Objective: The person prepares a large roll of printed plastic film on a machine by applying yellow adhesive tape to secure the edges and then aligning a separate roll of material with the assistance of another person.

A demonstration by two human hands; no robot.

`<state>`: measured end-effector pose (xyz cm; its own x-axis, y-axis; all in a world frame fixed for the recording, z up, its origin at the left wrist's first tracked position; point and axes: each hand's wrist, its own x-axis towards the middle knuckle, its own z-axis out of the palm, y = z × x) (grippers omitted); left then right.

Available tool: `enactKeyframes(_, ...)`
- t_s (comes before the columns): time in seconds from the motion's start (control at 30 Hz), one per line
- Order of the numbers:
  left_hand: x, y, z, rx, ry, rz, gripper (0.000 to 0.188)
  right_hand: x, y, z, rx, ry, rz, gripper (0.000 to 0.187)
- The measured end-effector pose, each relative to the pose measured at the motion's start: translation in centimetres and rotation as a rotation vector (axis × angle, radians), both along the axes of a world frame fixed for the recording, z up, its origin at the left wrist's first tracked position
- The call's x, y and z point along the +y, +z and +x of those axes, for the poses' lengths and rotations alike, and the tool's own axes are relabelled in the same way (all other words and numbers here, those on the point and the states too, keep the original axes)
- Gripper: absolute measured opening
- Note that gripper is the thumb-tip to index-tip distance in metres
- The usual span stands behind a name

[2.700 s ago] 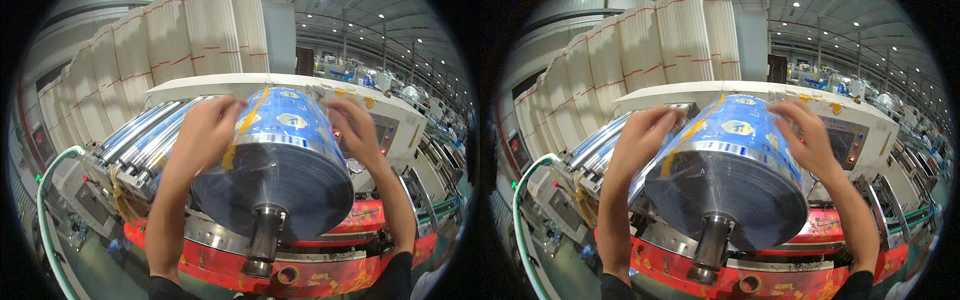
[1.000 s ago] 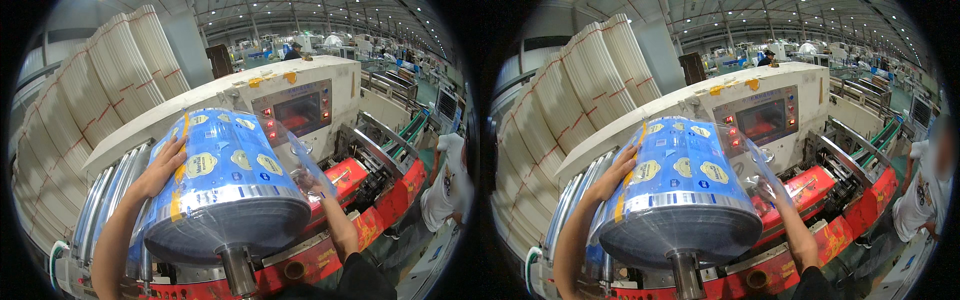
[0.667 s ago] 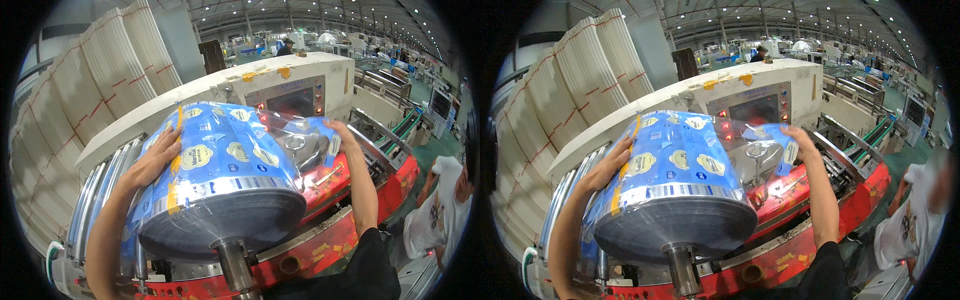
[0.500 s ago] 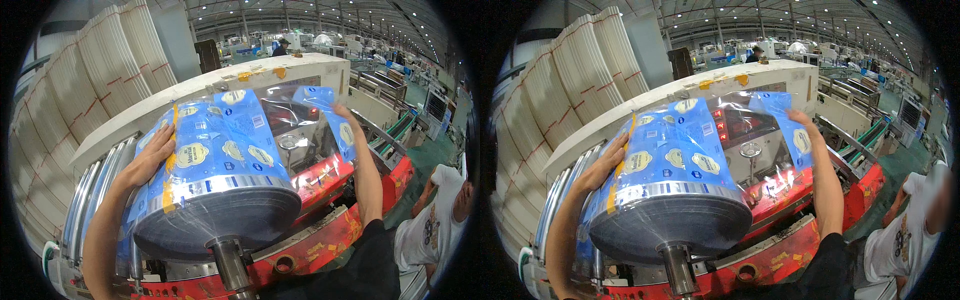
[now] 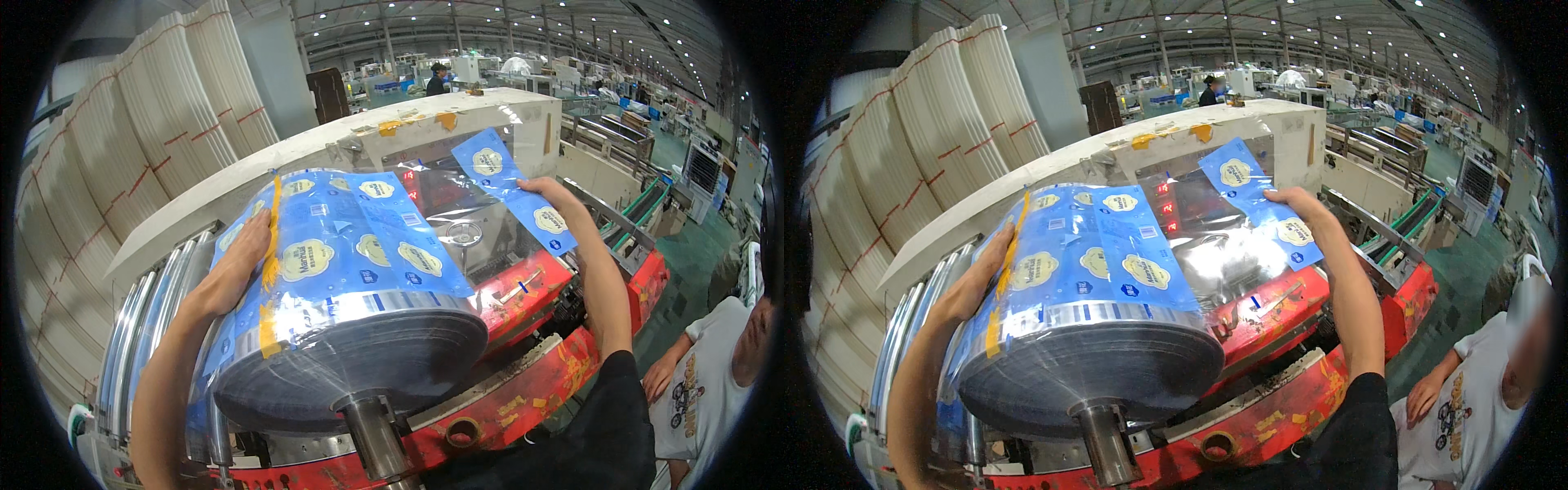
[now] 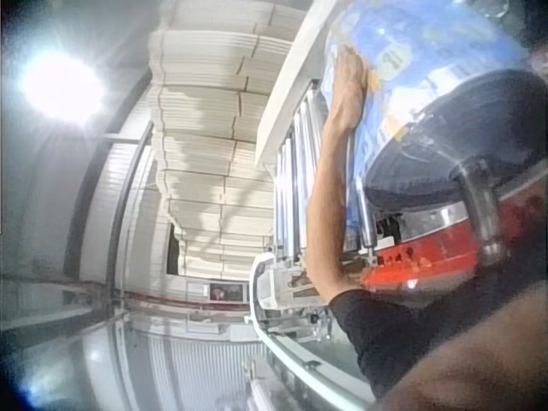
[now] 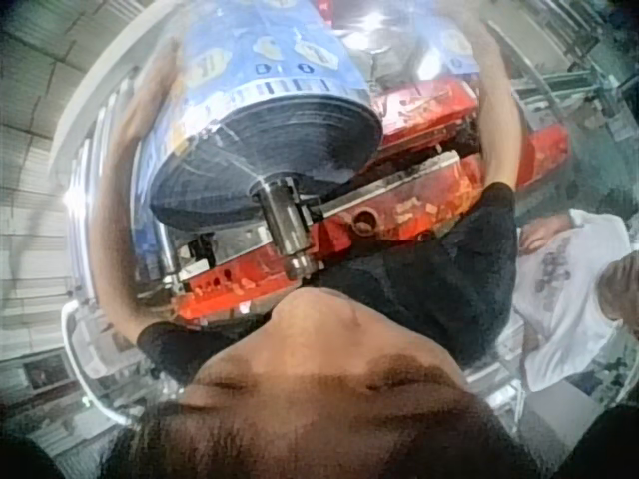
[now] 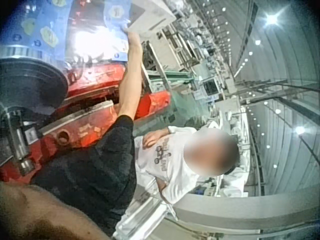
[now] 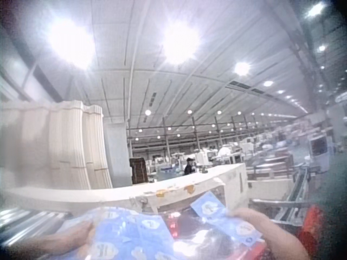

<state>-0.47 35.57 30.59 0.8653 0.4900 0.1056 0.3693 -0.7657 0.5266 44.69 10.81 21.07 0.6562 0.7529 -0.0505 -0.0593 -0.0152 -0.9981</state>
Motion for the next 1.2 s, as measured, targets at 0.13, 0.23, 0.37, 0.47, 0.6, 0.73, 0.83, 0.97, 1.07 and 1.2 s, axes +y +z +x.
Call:
enactKeyframes(0.13,-0.1,0.4,0.4,0.055,-0.002,0.114,0.084,-0.7,6.1,0.6,-0.199,-0.043,0.007,0.03)
enactKeyframes(0.23,-0.4,0.3,0.9,0.102,0.008,0.21,0.082,1.8,15.1,-3.5,-0.563,-0.088,-0.057,0.03)
enactKeyframes(0.37,0.5,-0.4,0.8,0.108,0.048,0.23,0.083,10.1,25.2,-16.9,-0.994,0.12,-0.083,0.03)
enactKeyframes(0.47,0.7,-0.5,1.4,0.095,0.03,0.256,0.084,17.7,28.4,-23.6,-1.139,0.308,-0.271,0.034)
enactKeyframes(0.6,0.7,-0.4,1.2,0.126,0.026,0.283,0.077,24.2,26.2,-34.1,-0.65,0.648,-0.127,0.047)
enactKeyframes(0.73,-1.2,0.5,0.3,0.102,-0.032,0.293,0.065,18.3,25.0,-35.7,-1.572,0.321,0.13,0.046)
enactKeyframes(0.83,-2.7,0.8,-0.8,0.19,-0.05,0.507,0.051,14.5,22.3,-32.6,-1.617,0.286,0.34,0.044)
enactKeyframes(0.97,1.8,-2.1,0.1,-0.005,-0.241,0.7,0.041,10.5,14.1,-27.3,-1.554,0.63,-0.032,0.07)
enactKeyframes(1.07,3.0,-2.1,0.5,0.001,-0.302,0.823,0.048,9.9,10.6,-25.1,-1.453,0.697,-0.389,0.09)
enactKeyframes(1.2,1.1,-1.4,1.6,-0.154,0.023,-0.023,0.054,10.0,10.3,-25.7,-1.477,0.612,-0.166,0.081)
